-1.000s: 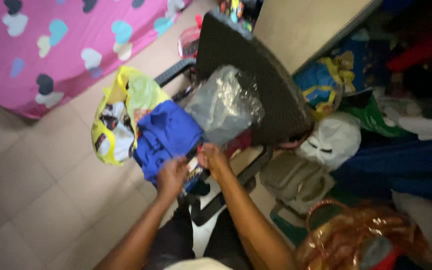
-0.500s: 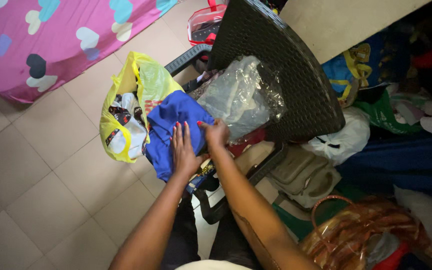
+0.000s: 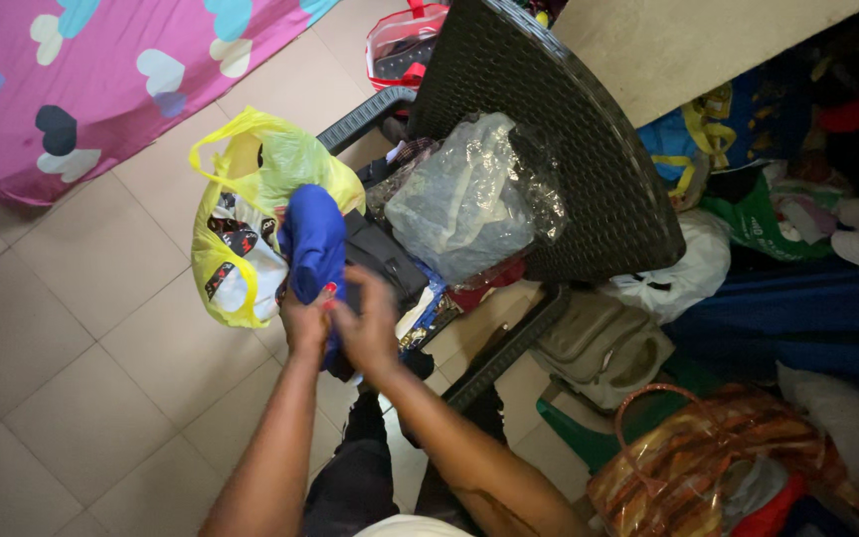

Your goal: The person sorts through various items of clothing and fabric, picking them up from a pile on a chair and moving them into a closet or storage area.

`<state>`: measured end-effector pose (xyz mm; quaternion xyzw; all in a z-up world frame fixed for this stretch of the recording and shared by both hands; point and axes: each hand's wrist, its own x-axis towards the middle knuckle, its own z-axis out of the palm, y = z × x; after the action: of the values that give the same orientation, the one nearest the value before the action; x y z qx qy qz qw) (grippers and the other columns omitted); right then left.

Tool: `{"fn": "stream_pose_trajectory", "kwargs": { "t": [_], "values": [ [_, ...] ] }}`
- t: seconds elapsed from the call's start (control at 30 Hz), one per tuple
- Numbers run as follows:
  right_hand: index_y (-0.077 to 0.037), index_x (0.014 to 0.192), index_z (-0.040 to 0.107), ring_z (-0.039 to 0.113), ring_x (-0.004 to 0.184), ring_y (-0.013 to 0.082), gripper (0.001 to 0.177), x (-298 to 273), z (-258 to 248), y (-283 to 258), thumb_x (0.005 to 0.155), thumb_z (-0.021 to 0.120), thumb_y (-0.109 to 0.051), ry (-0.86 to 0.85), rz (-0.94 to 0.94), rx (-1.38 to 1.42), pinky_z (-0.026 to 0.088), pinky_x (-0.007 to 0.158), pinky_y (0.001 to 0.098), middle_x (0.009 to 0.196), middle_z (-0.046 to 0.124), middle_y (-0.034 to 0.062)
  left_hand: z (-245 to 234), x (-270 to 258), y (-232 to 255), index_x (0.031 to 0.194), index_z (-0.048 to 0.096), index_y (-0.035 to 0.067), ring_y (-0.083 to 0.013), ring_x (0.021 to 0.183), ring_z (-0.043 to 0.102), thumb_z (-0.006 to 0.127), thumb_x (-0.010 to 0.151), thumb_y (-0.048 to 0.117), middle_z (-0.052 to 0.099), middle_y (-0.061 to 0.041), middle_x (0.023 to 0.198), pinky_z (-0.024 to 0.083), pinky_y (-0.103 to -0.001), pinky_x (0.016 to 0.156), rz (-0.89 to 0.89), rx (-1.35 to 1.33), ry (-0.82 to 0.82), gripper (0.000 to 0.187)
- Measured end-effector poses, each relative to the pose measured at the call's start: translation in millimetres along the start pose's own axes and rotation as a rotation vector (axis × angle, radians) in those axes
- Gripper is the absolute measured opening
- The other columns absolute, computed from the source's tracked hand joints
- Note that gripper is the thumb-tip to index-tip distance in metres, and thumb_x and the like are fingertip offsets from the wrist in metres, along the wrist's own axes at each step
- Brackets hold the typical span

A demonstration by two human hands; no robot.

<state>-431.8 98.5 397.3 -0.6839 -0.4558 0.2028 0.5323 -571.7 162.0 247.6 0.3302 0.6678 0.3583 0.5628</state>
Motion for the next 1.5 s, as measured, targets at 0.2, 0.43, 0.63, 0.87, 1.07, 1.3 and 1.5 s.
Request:
{"fn": "stream_pose_trajectory", "kwargs": {
  "t": [0.2,0.43,0.63,0.87,1.07,1.3,1.5],
  "values": [
    [-0.002,0.112,0.062,0.057,0.068,0.0196,0.044,-30.5,-20.5,148.9,0.086,0.096,-0.013,0.231,0.885,0.31,0.05,0.061,0.036,0.085,0.063,0.0015,-17.5,-9.0,34.3,0.153,0.06,-0.007,-0.0343,0.135,0.065,0.095,0.081,0.009,0.07,-0.023,0.149,0.046,-0.043,0.12,0.311,0.256,-0.024,0.081],
    [-0.007,0.096,0.07,0.06,0.066,0.0136,0.025,-36.3,0.6,119.8,0.088,0.093,-0.014,-0.028,1.167,0.659,0.05,0.061,0.0306,0.079,0.068,-0.0031,-15.7,4.6,54.6,0.154,0.058,-0.01,-0.0554,0.132,0.063,0.102,0.074,0.014,0.068,-0.04,0.141,0.049,-0.052,0.111,0.522,0.76,-0.077,0.094],
    [0.003,0.139,0.057,0.073,0.088,0.031,0.061,-21.6,59.9,39.8,0.081,0.073,0.004,-0.061,0.682,0.108,0.059,0.082,0.0421,0.101,0.073,0.0138,-4.3,-4.6,92.5,0.165,0.057,0.008,-0.0434,0.134,0.073,0.086,0.082,0.017,0.076,-0.029,0.143,0.053,-0.047,0.114,0.284,0.69,-0.38,0.089],
    [0.013,0.144,0.053,0.054,0.134,0.0548,0.078,-33.4,27.6,0.4,0.07,0.075,0.004,-0.046,0.006,-0.273,0.046,0.114,0.0553,0.142,0.057,0.0379,39.7,-37.7,133.6,0.169,0.04,0.005,-0.0443,0.124,0.072,0.111,0.061,0.032,0.072,-0.031,0.135,0.056,-0.05,0.101,0.377,0.784,-0.189,0.132],
    [0.001,0.149,0.062,0.066,0.135,0.042,0.073,-50.0,-15.3,44.9,0.077,0.07,0.01,-0.181,0.329,0.108,0.052,0.118,0.0455,0.137,0.066,0.0245,45.8,-29.1,111.8,0.17,0.057,0.021,-0.0477,0.111,0.078,0.102,0.071,0.027,0.082,-0.026,0.121,0.061,-0.055,0.097,0.374,1.001,-0.049,0.109],
    [0.0,0.151,0.056,0.068,0.132,0.0289,0.072,-57.3,5.1,161.3,0.083,0.077,0.006,0.034,0.608,0.522,0.056,0.114,0.0388,0.142,0.068,0.0188,10.6,-16.2,117.1,0.171,0.054,0.025,-0.0471,0.116,0.076,0.103,0.069,0.018,0.078,-0.028,0.126,0.059,-0.052,0.097,0.347,0.909,-0.15,0.113],
    [0.006,0.155,0.054,0.07,0.127,0.0348,0.076,-39.9,52.2,143.8,0.084,0.079,-0.001,-0.081,0.97,0.908,0.061,0.105,0.0416,0.141,0.068,0.022,-18.3,15.3,91.2,0.172,0.055,0.013,-0.033,0.13,0.078,0.089,0.071,0.005,0.08,-0.022,0.143,0.056,-0.041,0.111,0.544,0.592,-0.302,0.107]
  ]
}}
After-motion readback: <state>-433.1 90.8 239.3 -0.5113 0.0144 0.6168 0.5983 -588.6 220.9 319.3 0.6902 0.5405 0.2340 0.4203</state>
